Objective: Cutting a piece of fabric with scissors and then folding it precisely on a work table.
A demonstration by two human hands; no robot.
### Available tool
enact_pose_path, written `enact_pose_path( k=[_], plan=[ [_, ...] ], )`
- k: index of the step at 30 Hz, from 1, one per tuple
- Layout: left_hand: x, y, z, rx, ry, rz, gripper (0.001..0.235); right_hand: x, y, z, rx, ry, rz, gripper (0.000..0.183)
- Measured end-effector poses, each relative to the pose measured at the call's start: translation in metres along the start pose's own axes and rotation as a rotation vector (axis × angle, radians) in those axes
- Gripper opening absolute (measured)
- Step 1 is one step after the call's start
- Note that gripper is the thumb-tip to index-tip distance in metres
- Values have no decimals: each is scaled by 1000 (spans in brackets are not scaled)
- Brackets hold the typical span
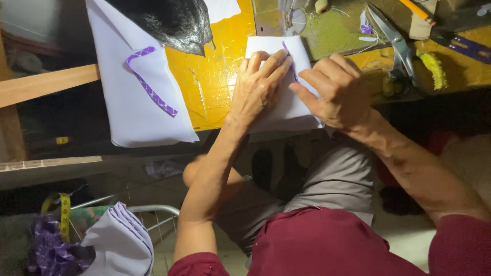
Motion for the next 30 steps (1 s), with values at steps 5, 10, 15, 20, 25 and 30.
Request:
enact_pose_path(
  k=[5,10,15,20,25,30],
  plan=[
    [-2,1,0,-3,-45,-30,34,-37,21,8,-261,23,-161,27],
    [2,-2,3,2,-52,-31,39,-41,25,9,-273,174,-47,16],
    [5,-4,5,8,-69,-19,43,-42,17,12,-327,76,-139,27],
    [4,-2,3,12,-55,11,42,-42,15,17,-368,65,-46,13],
    [9,-5,3,60,-50,-4,49,-39,18,19,-341,156,50,18],
    [3,-3,1,37,-101,-30,41,-26,12,14,-262,271,161,27]
  ],
)
Point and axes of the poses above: each hand's wrist, its own y-axis away from the middle knuckle, its own x-axis out of the back of the hand, z = x × y, the point moved 8 cm from there along -y, towards the middle knuckle, and after that the axes turned 12 degrees about x, right-handed, at the moved point
